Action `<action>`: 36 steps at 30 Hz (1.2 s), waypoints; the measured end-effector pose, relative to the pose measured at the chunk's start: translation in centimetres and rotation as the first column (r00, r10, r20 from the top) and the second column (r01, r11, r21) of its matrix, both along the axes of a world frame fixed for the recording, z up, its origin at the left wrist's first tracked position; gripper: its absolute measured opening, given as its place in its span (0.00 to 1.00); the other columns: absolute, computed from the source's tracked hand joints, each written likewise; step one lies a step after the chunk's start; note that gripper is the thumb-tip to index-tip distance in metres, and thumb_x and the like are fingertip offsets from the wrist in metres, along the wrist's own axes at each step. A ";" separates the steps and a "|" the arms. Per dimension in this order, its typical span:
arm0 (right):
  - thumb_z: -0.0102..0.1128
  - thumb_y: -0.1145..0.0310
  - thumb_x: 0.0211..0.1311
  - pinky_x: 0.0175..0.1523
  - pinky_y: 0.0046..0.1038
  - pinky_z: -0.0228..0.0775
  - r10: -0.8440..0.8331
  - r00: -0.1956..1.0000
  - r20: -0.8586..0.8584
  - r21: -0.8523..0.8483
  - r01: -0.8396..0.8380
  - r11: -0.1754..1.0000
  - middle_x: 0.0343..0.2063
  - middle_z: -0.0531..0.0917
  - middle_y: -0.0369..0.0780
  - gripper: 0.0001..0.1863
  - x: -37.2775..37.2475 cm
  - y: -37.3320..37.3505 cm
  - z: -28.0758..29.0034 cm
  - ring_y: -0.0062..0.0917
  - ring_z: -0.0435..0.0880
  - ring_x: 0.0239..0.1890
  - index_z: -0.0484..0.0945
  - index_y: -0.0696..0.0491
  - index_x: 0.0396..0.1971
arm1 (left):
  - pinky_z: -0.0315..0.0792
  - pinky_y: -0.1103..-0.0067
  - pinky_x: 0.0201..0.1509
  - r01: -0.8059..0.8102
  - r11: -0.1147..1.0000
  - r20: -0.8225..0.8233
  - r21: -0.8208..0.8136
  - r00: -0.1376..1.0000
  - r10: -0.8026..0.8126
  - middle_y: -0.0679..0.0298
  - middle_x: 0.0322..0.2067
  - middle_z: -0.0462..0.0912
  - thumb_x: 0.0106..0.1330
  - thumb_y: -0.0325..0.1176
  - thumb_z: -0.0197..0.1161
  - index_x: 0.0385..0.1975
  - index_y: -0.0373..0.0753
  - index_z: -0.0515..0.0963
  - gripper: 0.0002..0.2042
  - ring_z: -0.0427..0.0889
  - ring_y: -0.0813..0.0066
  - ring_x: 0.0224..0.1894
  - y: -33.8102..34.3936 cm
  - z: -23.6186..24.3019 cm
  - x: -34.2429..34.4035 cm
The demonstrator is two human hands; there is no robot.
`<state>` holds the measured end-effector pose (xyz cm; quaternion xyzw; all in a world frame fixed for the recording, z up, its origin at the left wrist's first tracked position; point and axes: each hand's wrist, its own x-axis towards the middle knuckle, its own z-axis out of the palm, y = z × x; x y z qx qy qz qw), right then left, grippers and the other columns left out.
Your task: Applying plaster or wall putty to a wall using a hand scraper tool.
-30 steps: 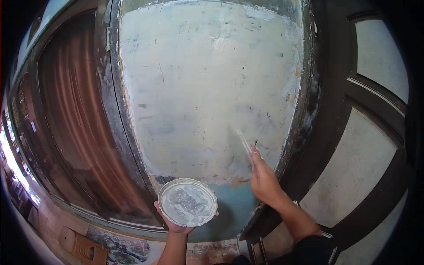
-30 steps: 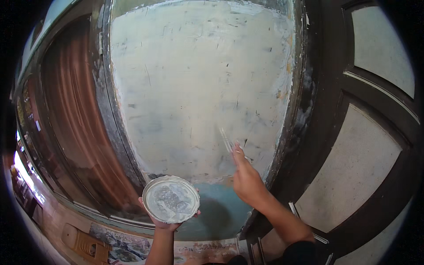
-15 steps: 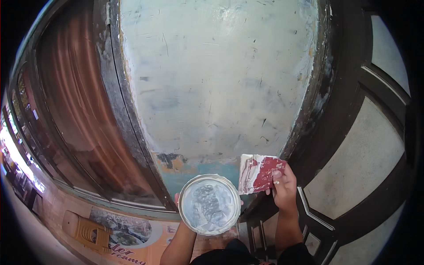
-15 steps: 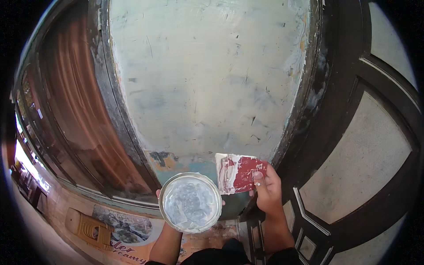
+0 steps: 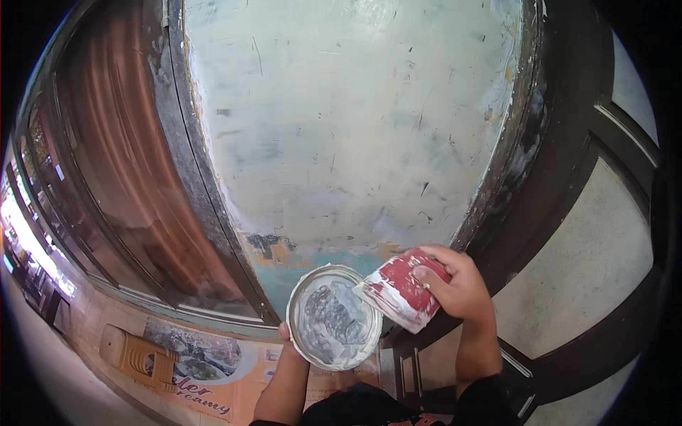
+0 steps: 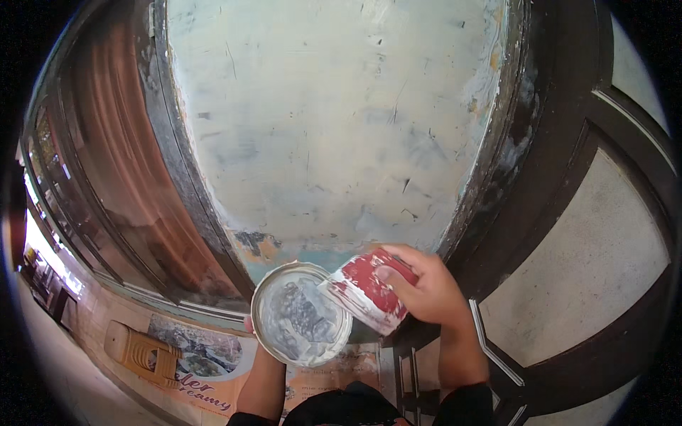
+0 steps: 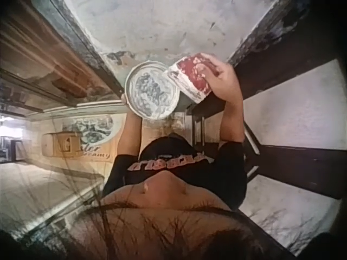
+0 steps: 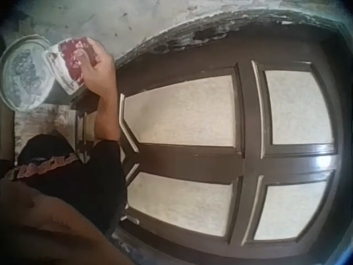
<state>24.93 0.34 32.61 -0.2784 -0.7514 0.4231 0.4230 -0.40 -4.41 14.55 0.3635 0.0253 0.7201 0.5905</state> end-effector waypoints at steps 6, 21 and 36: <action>0.63 0.68 0.66 0.42 0.34 0.75 0.141 0.832 0.537 0.276 -0.332 0.902 0.34 0.87 0.47 0.14 -0.2 4.1 5.8 0.41 0.86 0.36 0.83 0.52 0.50 | 0.70 0.51 0.69 0.072 0.990 0.137 -0.121 0.989 -0.055 0.48 0.68 0.70 0.54 0.69 0.67 0.71 0.36 0.64 0.51 0.73 0.50 0.66 0.7 0.7 0.5; 0.61 0.67 0.66 0.45 0.39 0.73 0.409 0.490 0.770 0.000 -0.641 0.768 0.38 0.87 0.46 0.13 -3.9 7.0 6.4 0.46 0.83 0.41 0.84 0.51 0.48 | 0.66 0.56 0.72 0.101 0.987 0.249 0.123 0.960 -0.129 0.50 0.66 0.72 0.47 0.65 0.65 0.70 0.39 0.68 0.50 0.73 0.51 0.65 5.0 -2.1 1.6; 0.62 0.65 0.71 0.40 0.29 0.71 0.525 0.502 0.688 -0.078 -0.667 0.741 0.31 0.87 0.43 0.13 -5.8 11.0 4.3 0.26 0.81 0.30 0.85 0.52 0.50 | 0.67 0.54 0.71 -0.261 0.962 -0.087 -0.082 0.963 0.254 0.49 0.66 0.72 0.47 0.66 0.64 0.70 0.39 0.68 0.50 0.73 0.49 0.66 3.9 -1.2 2.1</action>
